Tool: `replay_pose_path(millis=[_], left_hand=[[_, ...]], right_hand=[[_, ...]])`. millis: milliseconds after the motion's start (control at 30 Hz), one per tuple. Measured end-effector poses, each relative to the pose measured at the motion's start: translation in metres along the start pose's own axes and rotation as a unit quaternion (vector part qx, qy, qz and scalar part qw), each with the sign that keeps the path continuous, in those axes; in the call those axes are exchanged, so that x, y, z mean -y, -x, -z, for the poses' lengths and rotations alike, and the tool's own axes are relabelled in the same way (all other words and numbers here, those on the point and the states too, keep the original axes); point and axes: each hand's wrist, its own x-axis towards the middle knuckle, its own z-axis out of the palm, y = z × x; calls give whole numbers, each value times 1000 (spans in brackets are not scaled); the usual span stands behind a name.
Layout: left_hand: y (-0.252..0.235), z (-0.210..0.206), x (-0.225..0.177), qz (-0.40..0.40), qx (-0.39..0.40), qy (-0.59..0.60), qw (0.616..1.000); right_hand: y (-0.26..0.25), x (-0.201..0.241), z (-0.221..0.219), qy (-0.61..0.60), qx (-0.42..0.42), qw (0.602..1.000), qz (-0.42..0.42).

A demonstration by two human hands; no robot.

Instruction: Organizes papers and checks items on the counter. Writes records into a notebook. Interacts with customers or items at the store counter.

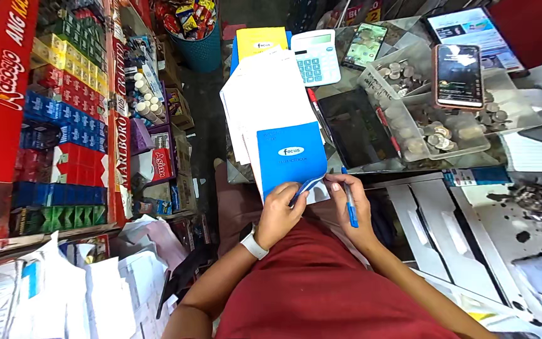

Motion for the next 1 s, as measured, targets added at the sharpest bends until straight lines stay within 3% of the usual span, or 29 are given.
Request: replay_pose_path(millis=[133,300,400,567,700,800,933,1000], left_hand=[[-3,1,1,89,-57,100,989],[-7,6,-1,113,-74,220,966],[-4,10,-7,123,-118,251,953],[6,42,-5,184,-280,280,900],[23,74,15,218,-382,226,869],[37,90,29,271,-394,139,867],[47,103,43,327,-313,-3,891],[47,103,42,293,-244,-150,912]], right_hand=[[-1,6,1,-13,5,1000,12],[-9,18,-5,-152,-12,981,-119],[-18,18,-5,-116,-23,987,-106],[-23,7,-6,-36,-6,997,-75],[-23,3,-7,-61,-25,996,-62],[-25,0,-4,-54,-20,996,-66],[-27,3,-3,-46,-14,997,-67],[-28,4,-2,-43,-16,997,-62]])
